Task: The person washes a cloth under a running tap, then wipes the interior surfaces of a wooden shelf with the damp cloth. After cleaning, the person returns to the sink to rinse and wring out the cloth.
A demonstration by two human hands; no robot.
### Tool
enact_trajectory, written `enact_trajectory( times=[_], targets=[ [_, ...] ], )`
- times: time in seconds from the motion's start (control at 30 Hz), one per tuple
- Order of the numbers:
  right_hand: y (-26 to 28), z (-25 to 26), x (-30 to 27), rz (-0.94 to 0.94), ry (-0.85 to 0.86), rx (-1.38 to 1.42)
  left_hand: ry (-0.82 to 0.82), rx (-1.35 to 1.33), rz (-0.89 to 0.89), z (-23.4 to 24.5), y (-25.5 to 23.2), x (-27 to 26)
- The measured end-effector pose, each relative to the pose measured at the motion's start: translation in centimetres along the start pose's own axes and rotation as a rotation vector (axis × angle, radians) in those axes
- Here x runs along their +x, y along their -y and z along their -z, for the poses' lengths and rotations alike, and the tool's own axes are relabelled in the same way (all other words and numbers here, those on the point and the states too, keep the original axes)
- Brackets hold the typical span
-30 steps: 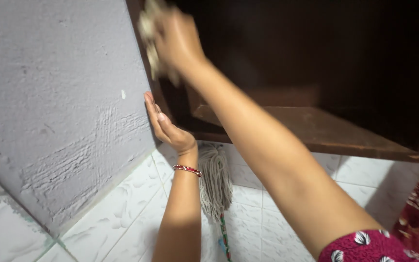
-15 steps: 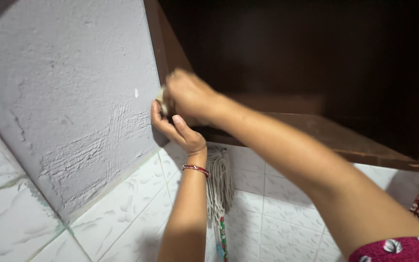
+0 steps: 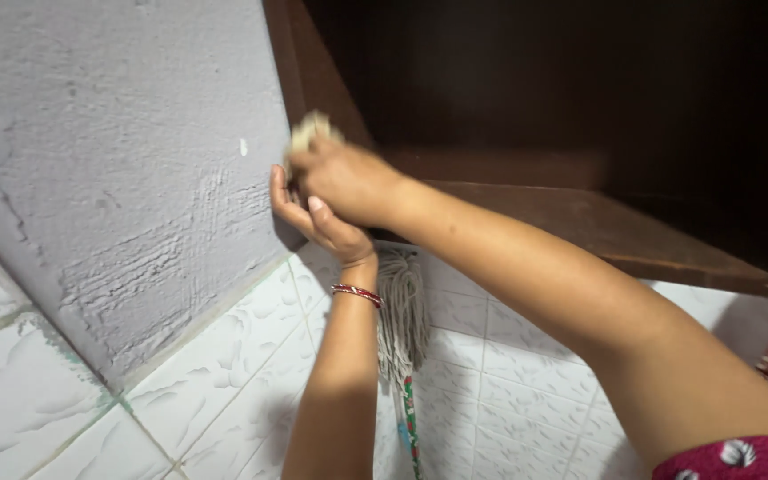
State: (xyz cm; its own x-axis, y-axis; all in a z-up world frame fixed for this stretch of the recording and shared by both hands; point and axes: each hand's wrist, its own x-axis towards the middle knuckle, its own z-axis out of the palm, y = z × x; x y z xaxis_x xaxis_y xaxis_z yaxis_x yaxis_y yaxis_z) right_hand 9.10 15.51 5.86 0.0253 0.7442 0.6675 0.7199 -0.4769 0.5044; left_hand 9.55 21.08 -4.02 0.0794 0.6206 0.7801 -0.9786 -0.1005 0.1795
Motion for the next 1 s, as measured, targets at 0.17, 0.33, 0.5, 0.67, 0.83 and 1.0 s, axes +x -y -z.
enact_trajectory(
  times=[0.17, 0.33, 0.5, 0.67, 0.83, 1.0],
  targets=[
    [-4.6, 1.5, 1.7, -0.332, -0.083, 0.346, 0.061, 0.183, -0.057, -0.2, -0.8, 0.7],
    [-8.9, -1.1, 6.5, -0.536, -0.757, 0.184, 0.194, 0.193, -0.08, -0.2, -0.9, 1.1],
    [-5.8, -5.5, 2.7, -0.7, -0.415, 0.256, 0.228, 0.168, -0.063, 0.0, -0.8, 1.3],
    [-5.2, -3.0, 1.0, -0.974, -0.115, 0.295, 0.194, 0.29, -0.039, -1.1, -2.2, 3.1],
    [-6.9, -0.8, 4.6, -0.351, -0.791, 0.13, 0.302, 0.181, -0.101, -2.5, -1.6, 8.1],
    [-9.9, 0.7, 7.3, -0.844, -0.667, 0.291, 0.326, 0.303, -0.343, -2.6, -0.3, 7.8]
  ],
)
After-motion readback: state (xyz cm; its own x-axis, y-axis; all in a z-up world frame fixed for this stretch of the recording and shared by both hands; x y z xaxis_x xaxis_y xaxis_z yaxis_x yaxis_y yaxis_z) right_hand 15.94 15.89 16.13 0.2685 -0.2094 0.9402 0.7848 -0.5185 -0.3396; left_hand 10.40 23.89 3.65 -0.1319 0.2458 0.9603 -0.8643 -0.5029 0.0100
